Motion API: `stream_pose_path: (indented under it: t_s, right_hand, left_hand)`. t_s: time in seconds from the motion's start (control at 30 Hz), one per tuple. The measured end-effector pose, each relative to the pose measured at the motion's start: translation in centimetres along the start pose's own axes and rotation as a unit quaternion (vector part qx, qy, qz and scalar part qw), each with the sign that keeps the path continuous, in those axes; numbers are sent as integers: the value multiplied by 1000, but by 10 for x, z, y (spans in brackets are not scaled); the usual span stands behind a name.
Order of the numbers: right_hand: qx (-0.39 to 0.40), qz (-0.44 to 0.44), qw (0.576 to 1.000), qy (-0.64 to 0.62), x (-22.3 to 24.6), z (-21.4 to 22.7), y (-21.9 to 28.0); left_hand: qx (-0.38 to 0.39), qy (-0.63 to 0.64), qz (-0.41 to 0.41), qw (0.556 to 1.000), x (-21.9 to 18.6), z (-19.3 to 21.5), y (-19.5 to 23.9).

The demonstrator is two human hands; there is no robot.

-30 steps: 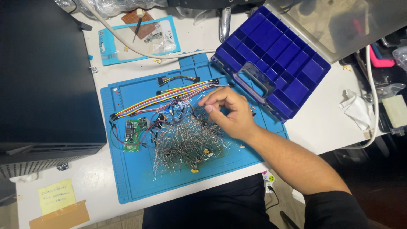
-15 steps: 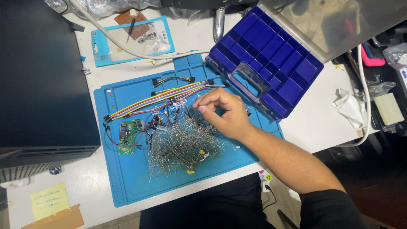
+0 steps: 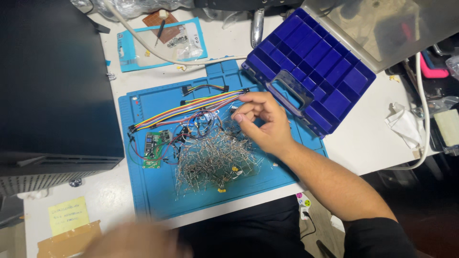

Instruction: The person sorts a pile of small electronic components, such as LEDs and resistors, on a blue work mat. They pick up individual components, separate them, and place them into a blue compartmentalized parts organizer.

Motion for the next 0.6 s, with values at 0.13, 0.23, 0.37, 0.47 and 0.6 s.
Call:
stream_pose_path:
  t_s: [0.13, 0.23, 0.37, 0.47, 0.6]
  right_hand:
    - [34, -25, 998, 43, 9, -1, 3]
    - [65, -15, 995, 72, 12, -2, 6]
    - [61, 32, 995, 72, -1, -4, 5]
    - [94, 43, 989, 104, 0, -6, 6]
    - [83, 47, 992, 85, 2, -9, 8]
  left_hand:
    - [-3, -19, 12, 1000, 132, -45, 84]
    - [-37, -49, 23, 998, 187, -81, 83]
    - [-58, 63, 71, 994, 212, -98, 86]
    - [-88, 104, 76, 988, 216, -101, 92]
    - [-83, 93, 52, 991, 214, -100, 96]
Point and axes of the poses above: each hand's wrist, its own y-axis away from the middle knuckle, its own z-axis out of the back of the hand, x = y × z, the point moved 4 cm from there along -y, towards the middle knuckle, and after that the axes turned 1 degree about y, right-handed, at the moved point
